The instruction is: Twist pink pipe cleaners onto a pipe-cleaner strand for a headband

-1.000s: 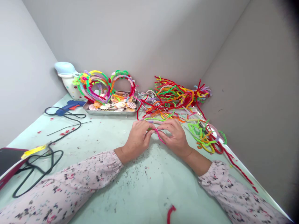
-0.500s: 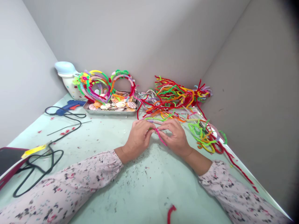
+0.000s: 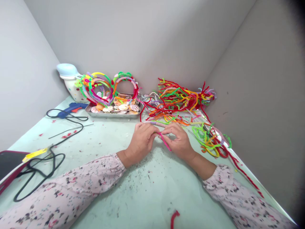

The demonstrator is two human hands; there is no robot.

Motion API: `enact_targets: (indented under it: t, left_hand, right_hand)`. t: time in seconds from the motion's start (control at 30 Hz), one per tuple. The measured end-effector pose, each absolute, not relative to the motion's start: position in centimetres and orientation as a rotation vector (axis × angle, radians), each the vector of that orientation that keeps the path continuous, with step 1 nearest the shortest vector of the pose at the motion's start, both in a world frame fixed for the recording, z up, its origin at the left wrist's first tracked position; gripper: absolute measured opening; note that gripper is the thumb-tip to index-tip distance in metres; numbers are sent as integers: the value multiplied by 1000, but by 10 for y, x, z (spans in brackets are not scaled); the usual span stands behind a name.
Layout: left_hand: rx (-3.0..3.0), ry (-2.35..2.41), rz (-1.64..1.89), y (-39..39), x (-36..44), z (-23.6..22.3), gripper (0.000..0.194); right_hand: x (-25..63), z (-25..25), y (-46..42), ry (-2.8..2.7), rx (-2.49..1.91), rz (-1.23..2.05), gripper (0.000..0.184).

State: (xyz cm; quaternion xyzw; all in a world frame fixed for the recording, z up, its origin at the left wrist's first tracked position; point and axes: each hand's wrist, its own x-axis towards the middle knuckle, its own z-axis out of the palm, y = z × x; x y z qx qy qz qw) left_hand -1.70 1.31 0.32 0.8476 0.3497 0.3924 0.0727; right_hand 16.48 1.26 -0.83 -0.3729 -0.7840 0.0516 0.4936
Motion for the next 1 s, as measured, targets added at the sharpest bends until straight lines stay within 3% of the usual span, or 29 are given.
enact_targets:
  t: [0.57, 1.0]
  left_hand:
    - [2617, 1006, 1127, 17, -19, 0, 17]
    - [2515, 1047, 1110, 16, -20, 3, 12]
  right_hand:
    - [164, -9, 13, -1793, -1016, 558, 7]
    - [164, -8, 13, -1842, -1061, 530, 1]
